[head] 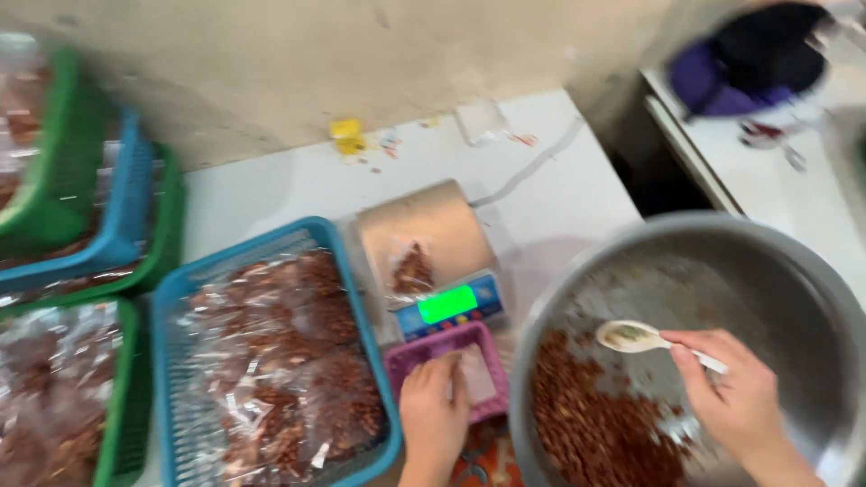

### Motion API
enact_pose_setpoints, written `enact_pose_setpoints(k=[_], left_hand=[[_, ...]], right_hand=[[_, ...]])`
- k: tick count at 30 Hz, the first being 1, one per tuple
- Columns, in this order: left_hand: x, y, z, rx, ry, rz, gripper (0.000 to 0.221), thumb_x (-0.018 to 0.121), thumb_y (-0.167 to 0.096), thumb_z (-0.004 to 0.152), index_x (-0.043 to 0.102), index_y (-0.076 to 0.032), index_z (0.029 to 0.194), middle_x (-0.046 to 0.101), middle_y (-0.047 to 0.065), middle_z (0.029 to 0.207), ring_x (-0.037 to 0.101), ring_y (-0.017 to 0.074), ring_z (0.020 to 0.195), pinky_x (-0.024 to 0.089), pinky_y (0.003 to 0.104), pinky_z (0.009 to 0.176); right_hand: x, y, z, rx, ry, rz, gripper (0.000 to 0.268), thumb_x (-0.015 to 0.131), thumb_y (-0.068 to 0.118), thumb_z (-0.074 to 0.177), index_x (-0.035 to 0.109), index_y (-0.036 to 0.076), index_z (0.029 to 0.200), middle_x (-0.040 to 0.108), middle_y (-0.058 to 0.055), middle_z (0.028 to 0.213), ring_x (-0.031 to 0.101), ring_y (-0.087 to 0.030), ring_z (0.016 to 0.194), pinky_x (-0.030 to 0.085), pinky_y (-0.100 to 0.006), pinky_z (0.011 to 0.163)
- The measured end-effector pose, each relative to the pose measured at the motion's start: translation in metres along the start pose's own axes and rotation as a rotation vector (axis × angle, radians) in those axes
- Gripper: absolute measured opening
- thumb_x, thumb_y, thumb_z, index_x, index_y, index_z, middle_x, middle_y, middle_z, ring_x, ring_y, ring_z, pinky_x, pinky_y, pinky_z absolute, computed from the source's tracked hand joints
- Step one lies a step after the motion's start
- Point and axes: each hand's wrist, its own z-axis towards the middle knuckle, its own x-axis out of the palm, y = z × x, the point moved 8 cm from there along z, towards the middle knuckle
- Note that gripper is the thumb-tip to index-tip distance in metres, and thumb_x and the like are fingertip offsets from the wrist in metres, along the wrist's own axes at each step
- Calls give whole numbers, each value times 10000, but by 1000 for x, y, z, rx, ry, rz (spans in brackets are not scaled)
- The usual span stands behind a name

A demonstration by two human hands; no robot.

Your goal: Scooping roasted peanuts into small plastic bags, weighing them on a digital scale, and organizing them into baskets.

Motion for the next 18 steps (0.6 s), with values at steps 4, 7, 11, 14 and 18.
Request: enact_pose_setpoints(k=[4,7,11,14,18], left_hand=[[68,61,-53,-128,329,218,354,496,-171,968,633,-72,1280,643,185,1185,579,394,1079,438,492,994],[90,84,-51,-128,458,409,659,749,-232,795,534,-72,1398,593,215,1220,570,443,983,474,540,909],[91,98,-27,-213,524,289,546,474,49,844,553,-56,1374,559,270,1218,599,481,985,523,587,857],[89,109,-24,-302,589,347,258,610,-120,888,605,-59,1139,584,245,1103,644,514,902,515,640,775],[73,73,-11,-92,452,571,177,609,-211,875,690,-149,1020,655,118,1075,590,417,987,482,558,791]], right_hand=[[27,-142,-112,422,151,-272,199,619,237,946,794,228,1042,799,67,1121,759,-171,978,565,-299,902],[58,-84,-123,224,340,-49,248,607,335,936,805,209,1015,796,39,966,762,-176,870,535,-313,825],[52,-68,-82,363,248,-16,363,521,343,990,791,151,1140,796,-41,1151,741,-220,1076,564,-392,949],[65,-54,-65,306,109,52,315,536,259,1011,742,132,1213,734,-57,1126,712,-238,964,554,-387,863],[94,-20,-73,47,390,127,184,533,146,976,709,169,1028,779,-45,1034,739,-182,945,610,-374,929]])
